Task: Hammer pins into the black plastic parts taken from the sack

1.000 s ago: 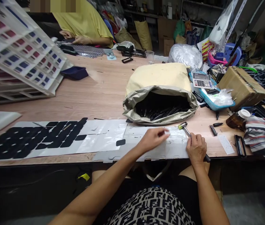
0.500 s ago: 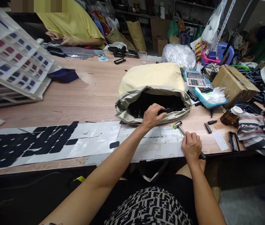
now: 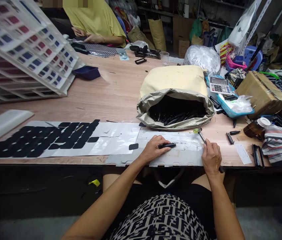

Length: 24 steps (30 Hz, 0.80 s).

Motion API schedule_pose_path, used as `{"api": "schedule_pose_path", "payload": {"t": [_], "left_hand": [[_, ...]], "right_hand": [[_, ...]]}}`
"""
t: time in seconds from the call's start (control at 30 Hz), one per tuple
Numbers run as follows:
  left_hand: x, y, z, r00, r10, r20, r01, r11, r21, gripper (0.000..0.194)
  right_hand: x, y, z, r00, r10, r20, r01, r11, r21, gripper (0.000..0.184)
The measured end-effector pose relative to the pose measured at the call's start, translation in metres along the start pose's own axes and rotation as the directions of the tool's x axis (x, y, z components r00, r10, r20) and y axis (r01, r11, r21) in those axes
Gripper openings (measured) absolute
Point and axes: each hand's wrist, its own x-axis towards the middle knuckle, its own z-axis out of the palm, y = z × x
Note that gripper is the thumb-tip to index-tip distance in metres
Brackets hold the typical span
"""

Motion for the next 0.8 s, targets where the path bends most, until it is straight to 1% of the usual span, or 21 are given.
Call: {"api": "schedule_pose_path", "payload": {"t": [0.07, 0.13, 0.17, 0.23, 0.33, 0.4, 0.47, 0.53, 0.6, 0.7, 0.8], "left_hand": [[0.002, 0.000, -0.001, 1.000, -0.011, 0.008, 0.011, 1.000, -0.006, 0.021], [0.004, -0.001, -0.001, 1.000, -0.015, 0.015, 0.015, 1.000, -0.023, 0.021], [0.004, -0.002, -0.002, 1.000, -0.012, 0.016, 0.012, 0.999, -0.031, 0.021], [0.004, -0.003, -0.002, 1.000, -0.003, 0.011, 0.004, 0.999, -0.040, 0.020], [0.005, -0.004, -0.002, 1.000, 0.004, 0.003, -0.004, 0.999, -0.033, 0.015], [0.005, -0.004, -0.002, 1.000, 0.004, 0.000, -0.004, 0.999, -0.038, 0.009], [0.005, -0.003, -0.002, 1.000, 0.004, -0.002, -0.004, 0.999, -0.048, 0.008], [0.005, -0.003, -0.002, 1.000, 0.008, -0.006, -0.009, 0.999, -0.047, 0.013], [0.005, -0.003, -0.001, 1.000, 0.020, -0.014, -0.020, 0.999, -0.037, 0.018], [0.005, -0.004, -0.001, 0.999, 0.031, -0.023, -0.032, 0.999, -0.032, 0.021], [0.004, -0.004, -0.001, 0.999, 0.028, -0.030, -0.029, 0.999, -0.027, 0.022]], "right_hand": [[-0.003, -0.015, -0.007, 1.000, -0.005, 0.019, 0.001, 0.977, 0.213, 0.033], [-0.009, -0.033, -0.015, 0.994, -0.070, 0.083, 0.031, 0.913, 0.406, 0.031], [-0.013, -0.041, -0.018, 0.986, -0.118, 0.116, 0.050, 0.881, 0.471, 0.030], [-0.019, -0.056, -0.022, 0.965, -0.206, 0.160, 0.087, 0.833, 0.546, 0.030], [-0.027, -0.069, -0.023, 0.946, -0.284, 0.158, 0.143, 0.801, 0.582, 0.032], [-0.029, -0.071, -0.021, 0.937, -0.313, 0.155, 0.177, 0.807, 0.563, 0.034], [-0.030, -0.070, -0.018, 0.928, -0.332, 0.171, 0.201, 0.829, 0.521, 0.034], [-0.029, -0.067, -0.018, 0.928, -0.324, 0.182, 0.199, 0.847, 0.494, 0.033], [-0.028, -0.065, -0.018, 0.941, -0.291, 0.173, 0.170, 0.849, 0.501, 0.032], [-0.029, -0.061, -0.020, 0.956, -0.248, 0.158, 0.134, 0.845, 0.518, 0.032], [-0.031, -0.059, -0.021, 0.946, -0.267, 0.186, 0.142, 0.854, 0.500, 0.032]]}}
